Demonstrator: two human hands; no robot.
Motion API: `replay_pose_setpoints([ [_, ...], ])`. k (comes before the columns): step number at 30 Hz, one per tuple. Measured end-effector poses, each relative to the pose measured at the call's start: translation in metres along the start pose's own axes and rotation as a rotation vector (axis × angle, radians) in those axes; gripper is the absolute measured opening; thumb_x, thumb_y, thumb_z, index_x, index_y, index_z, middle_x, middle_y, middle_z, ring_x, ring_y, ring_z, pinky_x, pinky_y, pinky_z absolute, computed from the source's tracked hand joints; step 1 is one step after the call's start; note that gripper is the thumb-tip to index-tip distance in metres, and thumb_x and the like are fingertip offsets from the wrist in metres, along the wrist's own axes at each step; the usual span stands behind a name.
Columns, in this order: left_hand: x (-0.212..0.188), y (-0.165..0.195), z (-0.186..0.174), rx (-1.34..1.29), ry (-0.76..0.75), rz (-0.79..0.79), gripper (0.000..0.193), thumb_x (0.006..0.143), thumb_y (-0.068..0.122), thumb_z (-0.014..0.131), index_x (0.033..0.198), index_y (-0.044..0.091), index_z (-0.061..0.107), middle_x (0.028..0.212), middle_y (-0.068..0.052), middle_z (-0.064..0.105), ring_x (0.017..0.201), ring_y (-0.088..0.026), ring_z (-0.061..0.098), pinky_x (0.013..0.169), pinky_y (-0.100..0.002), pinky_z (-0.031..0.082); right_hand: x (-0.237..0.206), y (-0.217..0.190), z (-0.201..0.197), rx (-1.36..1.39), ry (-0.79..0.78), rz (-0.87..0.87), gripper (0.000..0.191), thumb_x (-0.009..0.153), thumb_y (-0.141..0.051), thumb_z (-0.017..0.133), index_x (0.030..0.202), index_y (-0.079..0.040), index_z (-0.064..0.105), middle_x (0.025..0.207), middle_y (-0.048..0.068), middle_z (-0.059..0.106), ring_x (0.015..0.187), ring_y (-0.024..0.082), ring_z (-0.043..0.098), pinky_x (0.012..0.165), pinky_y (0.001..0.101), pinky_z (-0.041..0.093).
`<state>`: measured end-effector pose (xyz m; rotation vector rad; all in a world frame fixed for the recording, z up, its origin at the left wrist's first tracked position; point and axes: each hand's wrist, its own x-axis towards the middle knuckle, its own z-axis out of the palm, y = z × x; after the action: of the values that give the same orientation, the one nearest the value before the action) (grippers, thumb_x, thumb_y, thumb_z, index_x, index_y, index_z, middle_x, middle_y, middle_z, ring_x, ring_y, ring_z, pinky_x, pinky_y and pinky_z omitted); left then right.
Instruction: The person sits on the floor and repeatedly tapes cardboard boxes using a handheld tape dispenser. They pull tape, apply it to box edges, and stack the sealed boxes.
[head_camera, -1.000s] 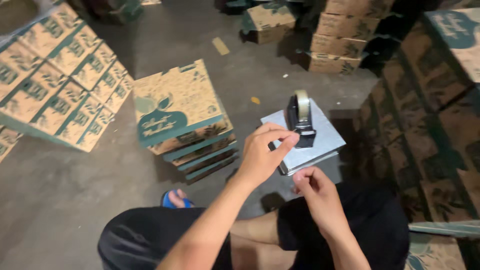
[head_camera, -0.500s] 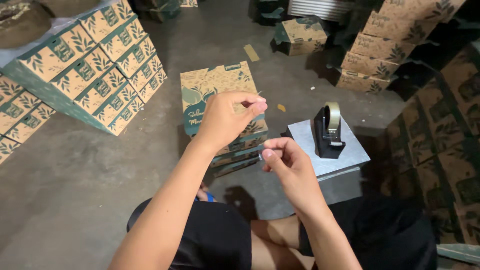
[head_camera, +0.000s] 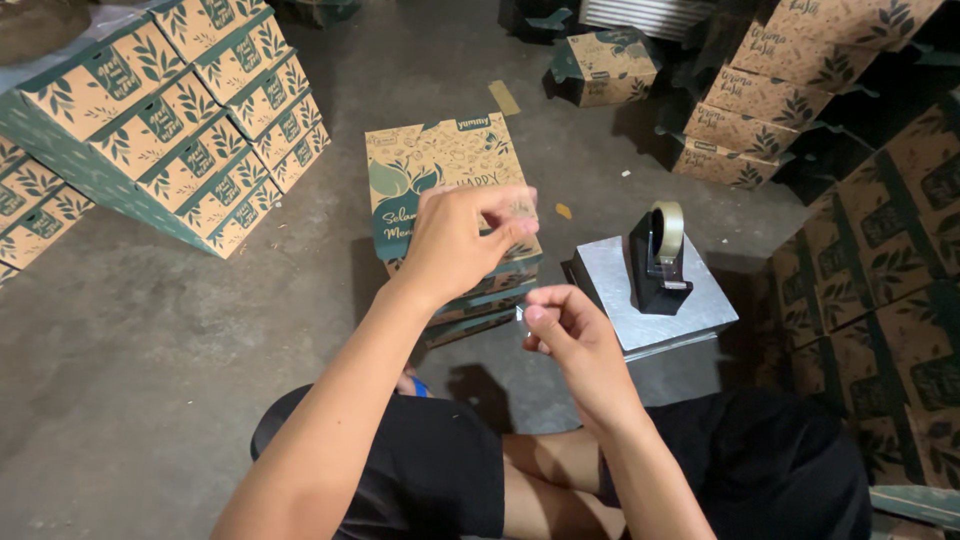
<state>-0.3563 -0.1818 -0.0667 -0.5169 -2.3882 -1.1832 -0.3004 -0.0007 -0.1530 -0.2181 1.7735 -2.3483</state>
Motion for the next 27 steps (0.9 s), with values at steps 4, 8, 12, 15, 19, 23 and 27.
replay_pose_setpoints([
  [4, -0.001, -0.001, -0.001, 0.054, -0.035, 0.057, 0.018, 0.084, 0.024, 0.079, 0.096, 0.011, 0.081, 0.083, -0.006, 0.079, 0.076, -0.021, 0.074, 0.081, -0.036, 0.053, -0.003, 0.006, 0.001, 0.0, 0.018, 0.036, 0.019, 0.097, -0.017, 0.068, 0.11, -0.004, 0.064, 0.085, -0.002, 0.06, 0.076, 0.008, 0.055, 0.076, 0.0275, 0.051],
  [8, 0.0, -0.002, 0.0, 0.005, -0.011, 0.069, 0.015, 0.091, 0.025, 0.074, 0.095, 0.012, 0.079, 0.088, -0.004, 0.078, 0.081, -0.02, 0.074, 0.081, -0.035, 0.054, -0.004, 0.005, 0.003, -0.011, 0.026, 0.021, 0.019, 0.096, -0.017, 0.067, 0.109, -0.004, 0.064, 0.087, -0.003, 0.061, 0.077, 0.008, 0.056, 0.076, 0.0273, 0.05],
  [12, 0.004, -0.003, -0.001, 0.006, 0.009, 0.015, 0.017, 0.091, 0.03, 0.07, 0.095, 0.015, 0.079, 0.086, 0.0, 0.077, 0.085, -0.019, 0.069, 0.086, -0.035, 0.052, -0.003, 0.002, 0.005, 0.006, 0.011, 0.017, 0.019, 0.097, -0.016, 0.067, 0.111, -0.004, 0.064, 0.086, -0.002, 0.059, 0.077, 0.009, 0.055, 0.077, 0.0274, 0.051],
  [15, 0.008, -0.005, -0.002, 0.112, -0.006, 0.053, 0.018, 0.092, 0.029, 0.067, 0.09, 0.016, 0.079, 0.081, 0.001, 0.076, 0.093, -0.021, 0.064, 0.093, -0.04, 0.043, -0.001, 0.001, 0.007, 0.0, 0.025, 0.014, 0.021, 0.096, -0.015, 0.067, 0.114, -0.004, 0.064, 0.087, -0.002, 0.06, 0.078, 0.009, 0.055, 0.076, 0.0271, 0.05],
  [19, 0.012, -0.01, 0.001, 0.155, -0.018, 0.041, 0.015, 0.094, 0.029, 0.064, 0.095, 0.019, 0.076, 0.084, 0.004, 0.075, 0.096, -0.02, 0.062, 0.099, -0.041, 0.04, 0.004, 0.0, 0.007, 0.004, 0.033, -0.011, 0.024, 0.095, -0.013, 0.067, 0.117, -0.004, 0.063, 0.087, -0.003, 0.059, 0.077, 0.009, 0.056, 0.075, 0.0272, 0.051],
  [23, 0.01, -0.016, 0.009, 0.189, 0.027, 0.08, 0.013, 0.094, 0.028, 0.065, 0.096, 0.019, 0.074, 0.085, 0.004, 0.075, 0.098, -0.022, 0.06, 0.101, -0.041, 0.039, 0.008, 0.002, 0.004, 0.02, 0.032, -0.002, 0.026, 0.096, -0.013, 0.067, 0.12, -0.003, 0.063, 0.086, -0.002, 0.058, 0.076, 0.009, 0.056, 0.075, 0.0272, 0.051],
  [27, 0.013, -0.023, 0.013, 0.251, 0.128, 0.235, 0.013, 0.095, 0.027, 0.065, 0.095, 0.016, 0.073, 0.094, 0.0, 0.073, 0.104, -0.028, 0.057, 0.099, -0.045, 0.037, 0.008, 0.008, 0.001, 0.0, 0.024, 0.015, 0.023, 0.093, -0.01, 0.067, 0.115, -0.005, 0.063, 0.085, -0.002, 0.059, 0.076, 0.009, 0.057, 0.074, 0.0265, 0.049],
])
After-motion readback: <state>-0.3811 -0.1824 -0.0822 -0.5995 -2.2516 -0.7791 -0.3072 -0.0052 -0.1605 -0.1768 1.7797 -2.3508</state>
